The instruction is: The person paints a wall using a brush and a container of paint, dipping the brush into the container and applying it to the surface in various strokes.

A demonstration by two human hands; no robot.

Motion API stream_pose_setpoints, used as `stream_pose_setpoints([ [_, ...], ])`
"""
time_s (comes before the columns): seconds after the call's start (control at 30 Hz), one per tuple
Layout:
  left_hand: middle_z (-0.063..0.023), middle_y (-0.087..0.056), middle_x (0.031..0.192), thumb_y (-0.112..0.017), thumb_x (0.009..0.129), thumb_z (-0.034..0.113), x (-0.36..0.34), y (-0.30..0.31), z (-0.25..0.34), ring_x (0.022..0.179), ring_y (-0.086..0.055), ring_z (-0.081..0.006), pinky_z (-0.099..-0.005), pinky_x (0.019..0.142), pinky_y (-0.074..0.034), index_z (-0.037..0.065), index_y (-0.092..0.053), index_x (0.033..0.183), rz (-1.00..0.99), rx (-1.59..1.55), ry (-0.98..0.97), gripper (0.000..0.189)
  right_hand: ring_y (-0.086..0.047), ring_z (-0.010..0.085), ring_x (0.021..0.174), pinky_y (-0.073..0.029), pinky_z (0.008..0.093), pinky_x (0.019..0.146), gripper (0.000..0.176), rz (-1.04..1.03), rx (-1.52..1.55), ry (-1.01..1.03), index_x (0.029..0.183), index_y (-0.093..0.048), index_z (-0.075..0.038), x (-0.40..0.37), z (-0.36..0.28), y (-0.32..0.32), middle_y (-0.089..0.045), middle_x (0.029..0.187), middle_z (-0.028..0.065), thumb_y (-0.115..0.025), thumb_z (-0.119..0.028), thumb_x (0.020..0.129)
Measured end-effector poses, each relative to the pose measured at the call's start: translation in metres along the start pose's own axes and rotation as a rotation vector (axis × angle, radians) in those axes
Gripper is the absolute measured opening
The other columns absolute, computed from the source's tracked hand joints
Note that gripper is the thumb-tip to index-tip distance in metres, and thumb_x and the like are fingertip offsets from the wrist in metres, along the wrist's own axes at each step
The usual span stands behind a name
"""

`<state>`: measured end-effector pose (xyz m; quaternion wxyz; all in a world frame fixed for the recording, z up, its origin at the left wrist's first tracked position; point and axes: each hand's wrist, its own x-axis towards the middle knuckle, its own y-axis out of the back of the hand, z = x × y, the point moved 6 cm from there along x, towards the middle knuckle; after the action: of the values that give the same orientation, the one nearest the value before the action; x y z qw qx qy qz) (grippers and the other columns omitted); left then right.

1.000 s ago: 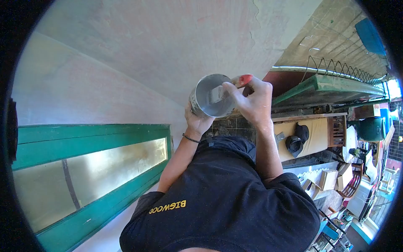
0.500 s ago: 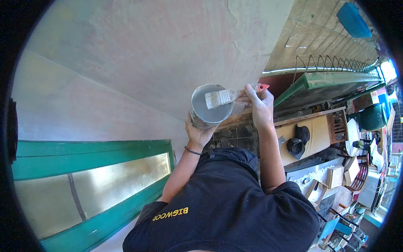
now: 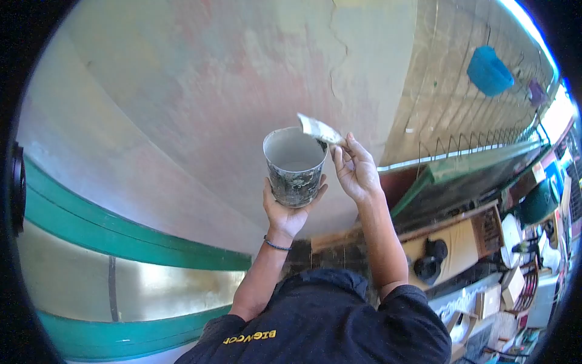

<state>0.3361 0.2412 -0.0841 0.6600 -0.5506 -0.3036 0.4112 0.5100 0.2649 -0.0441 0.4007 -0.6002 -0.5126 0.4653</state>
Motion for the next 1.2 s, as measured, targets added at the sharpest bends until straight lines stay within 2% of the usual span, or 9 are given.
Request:
stream_pose_setpoints([
  [0.13,-0.022,-0.05,0.152,-0.041,0.103,0.062,0.01,-0.069,0.027,0.138,-0.049,-0.0463,-0.0661,0.116,-0.039,0.011,-0.042,0.155,-0.111,-0.03,-0.028,0.073,-0.072,0.0225,0.096,-0.065,0.0231,0.081,0.016,-0.208,-0.059,0.17,0.105,-0.064,0.004,0.018,-0.039,-0.104,-0.07,0.103,0.0143,-0.064,-0.012,0.104],
  [0.37,-0.0193,-0.057,0.145,-0.05,0.101,0.055,0.012,-0.123,0.075,0.132,-0.056,-0.0396,-0.0622,0.111,-0.046,0.011,-0.052,0.146,-0.146,0.013,-0.171,0.063,-0.069,0.0237,0.103,-0.062,0.0311,0.097,0.01,-0.638,-0.332,0.744,0.104,-0.065,0.006,0.029,-0.13,-0.334,-0.067,0.106,0.013,-0.066,-0.003,0.101],
  [0.5,-0.0188,-0.058,0.143,-0.052,0.1,0.055,0.008,-0.127,0.088,0.131,-0.057,-0.0388,-0.0618,0.109,-0.048,0.011,-0.053,0.144,-0.164,0.021,-0.254,0.062,-0.072,0.0231,0.095,-0.064,0.0355,0.09,0.012,-0.735,-0.368,1.199,0.103,-0.065,0.009,0.001,-0.164,-0.452,-0.069,0.103,0.0117,-0.071,0.002,0.096],
  [0.6,-0.0183,-0.058,0.142,-0.053,0.099,0.055,0.004,-0.129,0.092,0.13,-0.058,-0.0383,-0.0613,0.108,-0.049,0.013,-0.055,0.142,-0.146,0.03,-0.288,0.061,-0.074,0.0252,0.083,-0.064,0.0348,0.078,0.012,-0.764,-0.642,1.6,0.103,-0.068,0.005,-0.011,-0.181,-0.527,-0.073,0.095,0.0105,-0.073,0.004,0.092],
  [0.7,-0.0179,-0.059,0.142,-0.054,0.098,0.055,0.002,-0.125,0.095,0.129,-0.058,-0.0381,-0.061,0.108,-0.049,0.014,-0.055,0.142,-0.101,0.025,-0.312,0.06,-0.076,0.023,0.086,-0.06,0.0342,0.077,0.01,-0.749,-1.144,2.267,0.102,-0.075,0.001,-0.039,-0.165,-0.581,-0.078,0.099,0.0131,-0.07,0.002,0.094],
  [0.8,-0.0179,-0.058,0.143,-0.054,0.097,0.056,0.005,-0.123,0.099,0.13,-0.058,-0.0382,-0.0612,0.108,-0.049,0.014,-0.055,0.143,-0.106,0.026,-0.345,0.062,-0.076,0.0239,0.085,-0.059,0.035,0.074,0.01,-0.989,-1.341,2.489,0.103,-0.074,0.003,-0.034,-0.148,-0.619,-0.078,0.098,0.0144,-0.069,0.002,0.094],
  [1.0,-0.0178,-0.057,0.144,-0.054,0.096,0.058,0.011,-0.121,0.102,0.129,-0.058,-0.0387,-0.0615,0.107,-0.049,0.015,-0.051,0.146,-0.166,-0.026,-0.375,0.066,-0.072,0.0212,0.076,-0.057,0.0345,0.072,0.008,-1.053,-1.572,2.424,0.098,-0.074,0.002,-0.018,-0.138,-0.632,-0.076,0.089,0.0126,-0.074,-0.002,0.091],
  [1.1,-0.0176,-0.057,0.144,-0.054,0.097,0.058,0.01,-0.113,0.104,0.129,-0.058,-0.0392,-0.0615,0.106,-0.049,0.015,-0.05,0.147,-0.116,0.011,-0.433,0.067,-0.078,0.0279,0.09,-0.063,0.0347,0.082,0.021,-1.038,-1.731,2.459,0.111,-0.072,0.0,-0.005,-0.137,-0.6,-0.078,0.102,0.0124,-0.075,0.003,0.09],
  [1.2,-0.0159,-0.057,0.143,-0.054,0.098,0.058,0.007,-0.108,0.104,0.128,-0.059,-0.0371,-0.0606,0.104,-0.051,0.015,-0.05,0.147,-0.099,0.035,-0.466,0.065,-0.077,0.0276,0.092,-0.062,0.0333,0.08,0.023,-0.946,-1.861,2.332,0.109,-0.074,-0.007,0.005,-0.134,-0.554,-0.077,0.104,0.0115,-0.075,0.003,0.088],
])
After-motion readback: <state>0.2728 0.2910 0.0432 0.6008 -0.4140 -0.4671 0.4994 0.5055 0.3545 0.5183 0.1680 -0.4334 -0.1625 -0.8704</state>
